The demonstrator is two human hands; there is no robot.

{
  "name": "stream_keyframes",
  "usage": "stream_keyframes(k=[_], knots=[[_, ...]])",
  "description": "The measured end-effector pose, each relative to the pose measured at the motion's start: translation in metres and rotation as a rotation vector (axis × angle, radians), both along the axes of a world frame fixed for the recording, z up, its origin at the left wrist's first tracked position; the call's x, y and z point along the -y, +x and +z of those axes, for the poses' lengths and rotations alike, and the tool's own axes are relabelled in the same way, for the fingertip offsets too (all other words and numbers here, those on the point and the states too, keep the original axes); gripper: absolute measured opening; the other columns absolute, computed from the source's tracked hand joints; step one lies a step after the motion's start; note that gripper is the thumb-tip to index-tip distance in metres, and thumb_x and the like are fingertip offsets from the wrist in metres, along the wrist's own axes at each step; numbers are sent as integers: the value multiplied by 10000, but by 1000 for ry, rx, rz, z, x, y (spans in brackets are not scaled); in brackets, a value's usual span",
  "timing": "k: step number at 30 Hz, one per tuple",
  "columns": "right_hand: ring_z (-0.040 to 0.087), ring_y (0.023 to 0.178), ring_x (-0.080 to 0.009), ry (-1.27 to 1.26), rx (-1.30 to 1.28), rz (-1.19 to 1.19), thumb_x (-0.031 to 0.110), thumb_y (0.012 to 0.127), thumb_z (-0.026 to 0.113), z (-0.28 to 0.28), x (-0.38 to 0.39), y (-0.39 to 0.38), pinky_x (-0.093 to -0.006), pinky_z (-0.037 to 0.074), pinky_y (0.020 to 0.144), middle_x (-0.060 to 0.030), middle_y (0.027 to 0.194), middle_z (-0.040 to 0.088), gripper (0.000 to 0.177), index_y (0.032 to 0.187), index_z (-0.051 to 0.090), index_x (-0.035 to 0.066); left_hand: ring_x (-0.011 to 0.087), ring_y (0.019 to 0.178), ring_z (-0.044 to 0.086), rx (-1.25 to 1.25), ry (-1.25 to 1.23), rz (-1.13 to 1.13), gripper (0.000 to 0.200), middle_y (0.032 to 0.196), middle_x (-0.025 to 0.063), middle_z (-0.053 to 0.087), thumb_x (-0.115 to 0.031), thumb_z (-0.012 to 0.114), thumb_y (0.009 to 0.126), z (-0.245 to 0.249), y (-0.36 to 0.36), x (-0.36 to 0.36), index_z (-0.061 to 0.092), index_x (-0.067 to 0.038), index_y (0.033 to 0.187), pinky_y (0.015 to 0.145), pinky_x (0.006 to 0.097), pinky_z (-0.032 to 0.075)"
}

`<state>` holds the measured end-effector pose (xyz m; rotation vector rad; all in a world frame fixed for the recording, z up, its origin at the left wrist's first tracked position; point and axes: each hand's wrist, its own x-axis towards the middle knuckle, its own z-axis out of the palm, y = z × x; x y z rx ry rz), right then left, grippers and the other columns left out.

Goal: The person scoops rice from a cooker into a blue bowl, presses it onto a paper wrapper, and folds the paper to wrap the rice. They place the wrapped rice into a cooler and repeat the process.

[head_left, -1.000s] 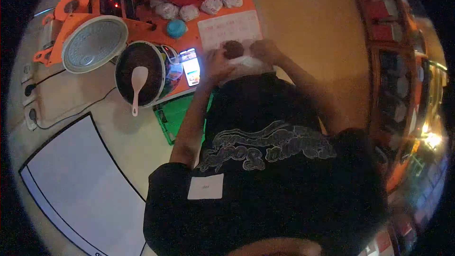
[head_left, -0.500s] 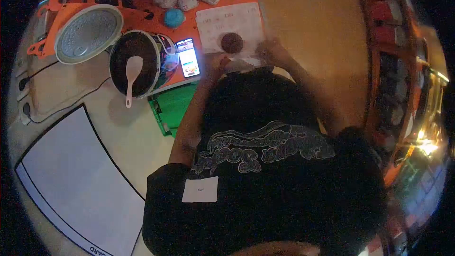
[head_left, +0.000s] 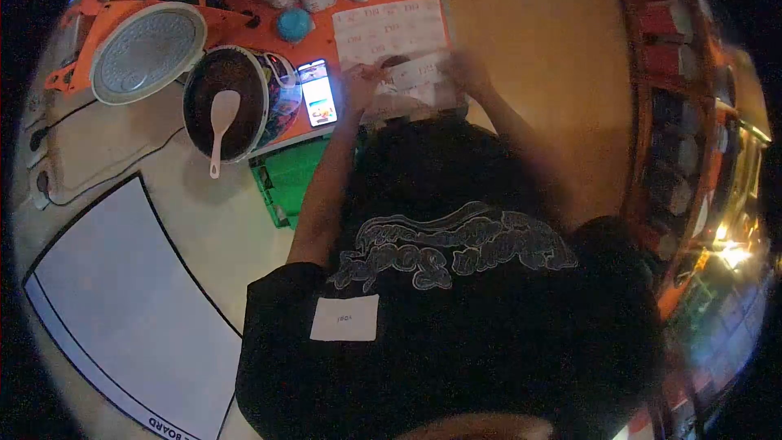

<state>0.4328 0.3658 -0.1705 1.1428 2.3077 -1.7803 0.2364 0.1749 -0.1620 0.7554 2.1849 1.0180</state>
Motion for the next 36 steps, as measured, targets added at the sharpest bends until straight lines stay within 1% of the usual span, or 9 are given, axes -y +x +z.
stream_keyframes(k=[5,8,11,14,18,24,26,34,36], knots=[[617,1006,-348,963,-154,139,198,827,672,-33,3,2,-442,491,848,-170,1104,648,295,1084,625,61,180,714,651,-42,-63,10,288,766,101,694,-290,773,784,1,2,-4,703,-17,842,686,326,516],[542,1152,-340,762,-183,658,198,844,620,16,25,-2,-456,455,929,-180,1293,545,378,1200,578,81,170,686,647,-66,-29,16,234,742,109,685,-207,794,771,-1,2,-5,686,-2,805,659,312,522],[495,1235,-332,1025,-596,832,231,866,580,-68,51,-8,-454,430,982,-168,1382,476,454,1291,527,79,177,684,650,-90,39,14,227,752,109,686,-223,782,778,11,6,-7,690,-17,801,655,324,522],[348,1381,-284,729,-81,874,310,862,615,-1,49,-22,-462,362,1063,-120,1487,375,583,1368,450,73,216,713,665,-141,18,-7,275,795,111,699,-308,758,783,2,3,-2,704,-44,840,676,355,519],[303,1406,-272,922,-170,890,349,862,618,-8,46,-9,-475,340,1074,-106,1514,333,655,1418,394,86,254,760,686,-471,-100,-14,292,838,118,712,-347,722,810,0,-6,31,707,-60,857,693,383,519],[287,1415,-264,1000,-23,834,389,822,663,-6,55,-9,-542,352,1041,-95,1551,255,741,1441,370,106,222,769,683,226,154,331,590,957,162,689,-252,779,801,1,-5,83,468,-64,1265,669,356,525],[278,1416,-285,1077,-132,707,384,781,708,-14,59,-6,-572,366,1021,-100,1550,255,804,1448,353,109,208,730,678,-293,48,16,670,1012,166,672,-222,799,779,-18,-1,88,415,-70,1307,671,332,530],[277,1412,-317,996,-3,779,348,840,633,-11,60,-8,-600,347,1031,-129,1543,254,729,1455,333,96,234,911,668,-80,-54,376,604,980,117,690,-191,776,783,1,-10,76,460,-72,1285,682,315,538],[264,1417,-319,952,36,796,336,849,621,-9,60,-9,-605,339,1037,-132,1547,244,715,1456,330,95,272,899,679,-484,-13,230,457,1007,121,687,-228,723,826,3,-27,48,537,-67,1211,705,337,549]])
